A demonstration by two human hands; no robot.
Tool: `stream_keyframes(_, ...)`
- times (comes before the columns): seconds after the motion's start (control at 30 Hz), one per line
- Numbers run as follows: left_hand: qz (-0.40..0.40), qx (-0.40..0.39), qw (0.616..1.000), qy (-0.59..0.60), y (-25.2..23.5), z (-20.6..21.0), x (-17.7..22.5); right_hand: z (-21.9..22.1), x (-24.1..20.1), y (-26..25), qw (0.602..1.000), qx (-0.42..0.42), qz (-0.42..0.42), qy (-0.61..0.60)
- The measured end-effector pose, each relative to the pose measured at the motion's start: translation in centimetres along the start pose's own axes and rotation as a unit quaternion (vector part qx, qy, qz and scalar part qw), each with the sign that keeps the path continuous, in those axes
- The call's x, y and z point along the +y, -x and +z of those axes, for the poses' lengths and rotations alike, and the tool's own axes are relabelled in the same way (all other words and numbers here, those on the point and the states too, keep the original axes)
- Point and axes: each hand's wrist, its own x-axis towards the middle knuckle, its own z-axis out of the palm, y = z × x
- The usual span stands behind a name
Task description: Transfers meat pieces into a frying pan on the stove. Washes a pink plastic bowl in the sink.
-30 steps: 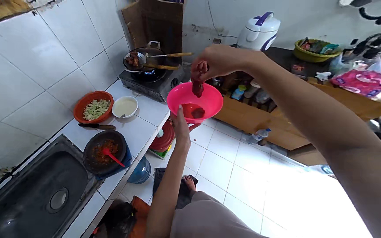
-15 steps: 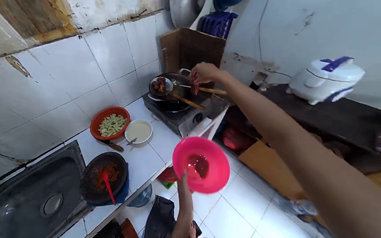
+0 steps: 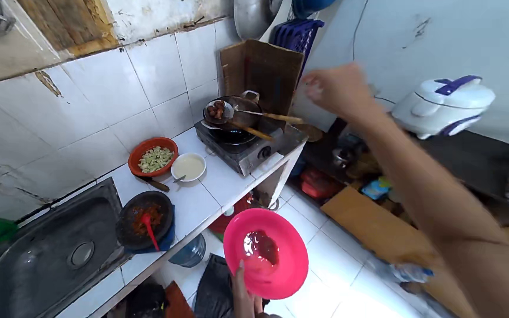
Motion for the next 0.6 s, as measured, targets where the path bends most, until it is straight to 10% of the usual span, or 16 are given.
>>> stream_keyframes(0.23, 0.021, -0.079, 0.996, -0.034, 4.4, -4.7, -1.1, -10.5, -9.0, 21.1, 0.998, 0.005, -0.053, -0.034)
stream_keyframes(0.6, 0.038, -0.111, 0.988, -0.105, 11.0, -11.0, -1.3, 2.5, -23.1, 32.5, 0.888, -0.391, -0.234, -0.057)
